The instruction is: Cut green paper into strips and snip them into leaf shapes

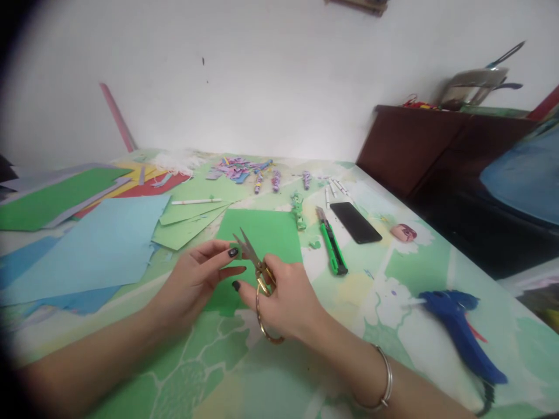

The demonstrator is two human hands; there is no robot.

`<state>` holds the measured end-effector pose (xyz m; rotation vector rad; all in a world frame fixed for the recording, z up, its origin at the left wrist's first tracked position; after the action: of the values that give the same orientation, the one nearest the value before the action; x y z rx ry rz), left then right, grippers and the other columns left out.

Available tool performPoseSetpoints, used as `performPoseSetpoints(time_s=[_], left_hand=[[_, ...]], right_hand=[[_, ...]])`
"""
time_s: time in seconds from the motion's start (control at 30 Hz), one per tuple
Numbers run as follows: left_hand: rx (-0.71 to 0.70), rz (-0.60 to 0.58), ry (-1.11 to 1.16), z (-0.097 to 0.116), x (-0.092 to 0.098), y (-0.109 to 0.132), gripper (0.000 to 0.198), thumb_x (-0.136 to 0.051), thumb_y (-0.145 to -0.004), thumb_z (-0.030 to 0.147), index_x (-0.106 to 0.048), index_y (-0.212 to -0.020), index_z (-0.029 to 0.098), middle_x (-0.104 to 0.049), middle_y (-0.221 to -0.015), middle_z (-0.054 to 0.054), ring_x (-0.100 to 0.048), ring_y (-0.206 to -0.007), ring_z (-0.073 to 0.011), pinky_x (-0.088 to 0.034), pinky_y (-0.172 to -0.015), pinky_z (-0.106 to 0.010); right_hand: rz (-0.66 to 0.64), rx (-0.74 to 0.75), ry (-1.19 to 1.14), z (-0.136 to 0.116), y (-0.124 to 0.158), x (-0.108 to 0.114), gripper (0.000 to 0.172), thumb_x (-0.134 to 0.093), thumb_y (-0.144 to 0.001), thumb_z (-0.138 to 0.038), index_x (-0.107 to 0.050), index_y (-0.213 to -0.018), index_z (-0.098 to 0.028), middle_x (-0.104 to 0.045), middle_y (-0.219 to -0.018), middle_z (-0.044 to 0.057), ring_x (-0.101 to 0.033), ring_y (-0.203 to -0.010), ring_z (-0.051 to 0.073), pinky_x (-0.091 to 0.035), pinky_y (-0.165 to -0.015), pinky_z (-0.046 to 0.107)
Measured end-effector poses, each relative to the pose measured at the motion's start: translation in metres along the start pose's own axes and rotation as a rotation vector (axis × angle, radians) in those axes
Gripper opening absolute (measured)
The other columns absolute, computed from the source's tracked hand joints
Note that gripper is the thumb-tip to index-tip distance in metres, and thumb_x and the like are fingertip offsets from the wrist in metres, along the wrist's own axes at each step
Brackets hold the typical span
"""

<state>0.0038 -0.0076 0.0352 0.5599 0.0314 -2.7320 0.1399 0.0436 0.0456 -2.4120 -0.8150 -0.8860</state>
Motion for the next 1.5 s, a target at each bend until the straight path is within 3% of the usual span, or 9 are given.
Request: performPoseSetpoints(time_s=[0.37, 0.87, 1.5], left_hand=[[0.0, -0.039, 0.054, -0.0017, -0.004, 0.0018, 0.007, -0.07, -0.072, 0.021, -0.066, -0.074, 0.016, -0.07, -0.081, -0.002, -0.065, -0.081, -0.0162, -0.052, -0.077, -0.028], [0.034, -0.017, 0.094, -0.0039, -0.0078, 0.0028, 0.007, -0.07, -0.071, 0.018, -0.065, -0.074, 0.015, -0.066, -0.079, -0.002, -0.062, -0.077, -0.0149, -0.052, -0.075, -0.028], [-0.016, -0.079, -0.016, -0.0025, -0.0001, -0.0034, 0.005, -0.069, -0.074, 0.019, -0.067, -0.074, 0.014, -0.068, -0.078, -0.002, -0.063, -0.075, -0.0131, -0.053, -0.071, -0.024]], right_hand=[[-0.039, -0.02, 0.034, 0.0041, 0.0022, -0.009, 0.034, -0.057, -0.077, -0.042, -0.033, -0.065, -0.021, -0.034, -0.049, -0.008, -0.03, -0.046, 0.009, -0.021, -0.045, 0.022], [-0.041, 0.023, 0.005, 0.0031, 0.0007, -0.0093, 0.024, -0.05, -0.082, -0.033, -0.036, -0.068, -0.021, -0.038, -0.049, -0.007, -0.032, -0.046, 0.009, -0.023, -0.045, 0.023], [-0.083, 0.005, 0.082, 0.0093, 0.0007, -0.0106, 0.031, -0.047, -0.085, -0.037, -0.029, -0.065, -0.021, -0.033, -0.046, -0.008, -0.029, -0.043, 0.009, -0.02, -0.044, 0.022]])
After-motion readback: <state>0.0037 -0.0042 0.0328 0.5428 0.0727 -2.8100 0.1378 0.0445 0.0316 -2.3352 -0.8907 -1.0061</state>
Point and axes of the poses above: each hand's wrist, its own y-axis away from the middle knuckle, its own x-axis out of the back of the hand, z = x × y, the point moved 4 cm from there along -y, towards the middle knuckle
